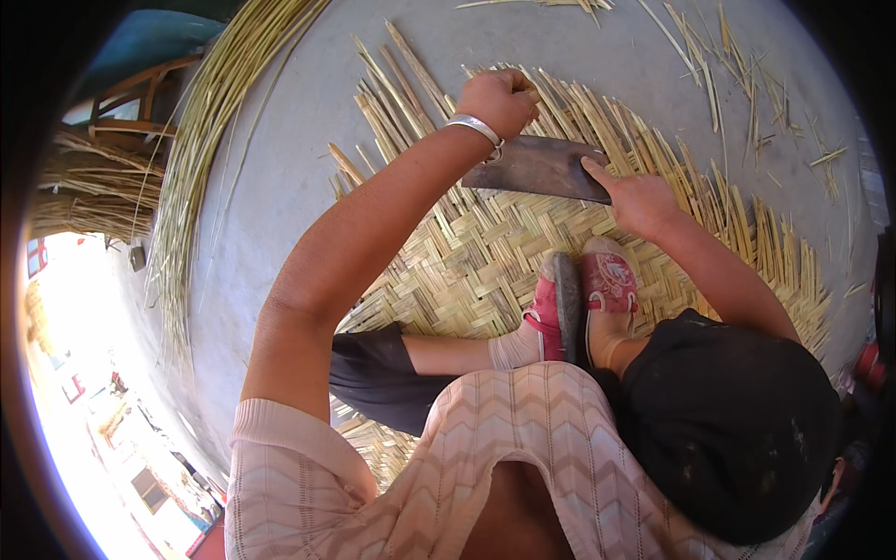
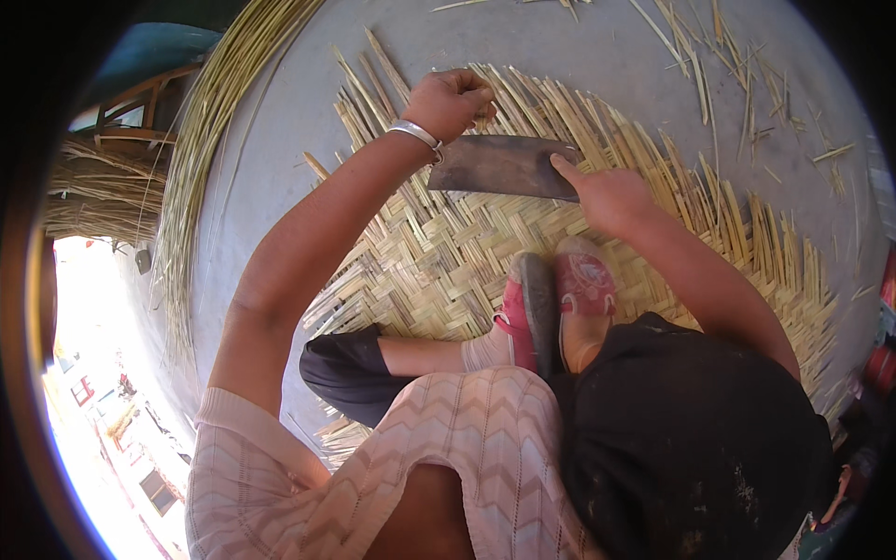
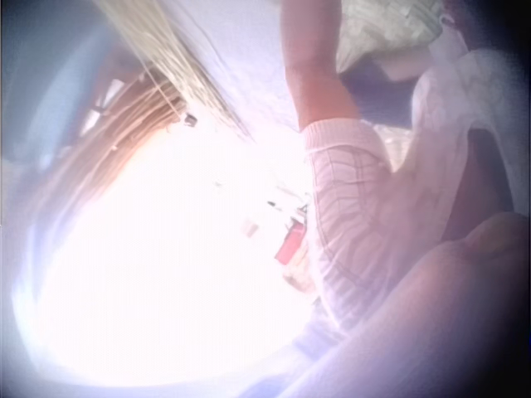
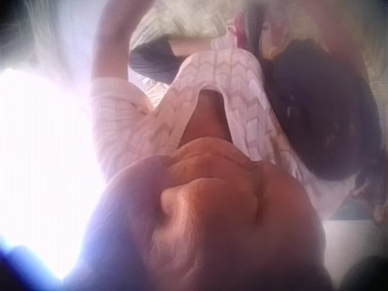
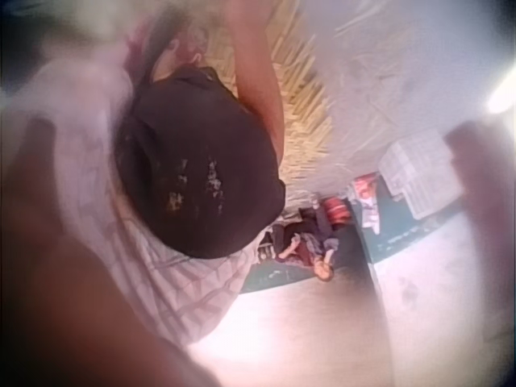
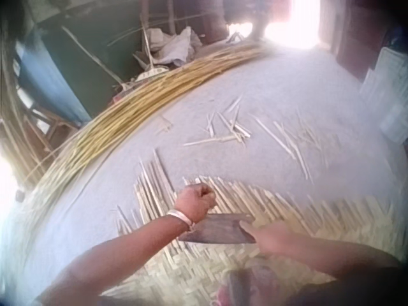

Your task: The person sits on the floor and uses a large knife to trim and adjust the edges of a woven straw mat. They repeatedly strike the mat's edge to compact and align the strands while occasionally repositioning the mat.

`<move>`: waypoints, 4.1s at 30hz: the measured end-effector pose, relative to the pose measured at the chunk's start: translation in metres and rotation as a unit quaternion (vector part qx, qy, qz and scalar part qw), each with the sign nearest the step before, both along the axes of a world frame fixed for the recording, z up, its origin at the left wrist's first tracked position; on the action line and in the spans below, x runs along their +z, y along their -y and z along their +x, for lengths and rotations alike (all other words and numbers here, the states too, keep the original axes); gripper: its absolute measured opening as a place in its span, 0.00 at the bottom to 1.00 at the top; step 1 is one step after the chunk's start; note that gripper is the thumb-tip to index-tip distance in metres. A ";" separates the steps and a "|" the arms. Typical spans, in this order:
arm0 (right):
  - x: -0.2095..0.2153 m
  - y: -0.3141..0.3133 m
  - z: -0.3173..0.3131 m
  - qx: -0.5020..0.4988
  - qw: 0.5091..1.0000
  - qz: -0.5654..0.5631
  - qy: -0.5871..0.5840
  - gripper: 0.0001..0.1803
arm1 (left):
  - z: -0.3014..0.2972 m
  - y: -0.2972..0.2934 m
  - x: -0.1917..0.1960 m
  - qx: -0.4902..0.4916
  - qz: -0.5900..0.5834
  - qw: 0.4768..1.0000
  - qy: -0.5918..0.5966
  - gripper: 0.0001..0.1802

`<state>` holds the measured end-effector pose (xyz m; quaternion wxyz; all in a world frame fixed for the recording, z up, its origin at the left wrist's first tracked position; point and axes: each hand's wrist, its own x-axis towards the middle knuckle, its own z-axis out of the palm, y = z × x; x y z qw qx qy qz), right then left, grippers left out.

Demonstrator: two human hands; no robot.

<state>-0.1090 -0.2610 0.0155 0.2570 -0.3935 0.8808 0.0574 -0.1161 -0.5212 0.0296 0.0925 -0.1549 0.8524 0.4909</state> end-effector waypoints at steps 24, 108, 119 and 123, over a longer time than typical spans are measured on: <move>0.006 0.005 -0.005 0.001 0.998 -0.055 -0.031 0.41 | -0.117 -0.010 0.111 -0.268 -0.457 0.790 -0.307 0.22; 0.013 0.119 -0.006 0.114 0.987 -0.111 -0.006 0.40 | -0.008 0.134 -0.007 -0.504 -0.592 0.582 0.240 0.18; -0.009 0.132 0.003 0.088 0.994 -0.068 0.000 0.37 | 0.014 0.135 -0.018 -0.461 -0.559 0.645 0.244 0.11; -0.017 0.135 0.004 0.085 0.994 -0.061 0.002 0.39 | 0.027 0.147 -0.030 -0.382 -0.527 0.728 0.216 0.10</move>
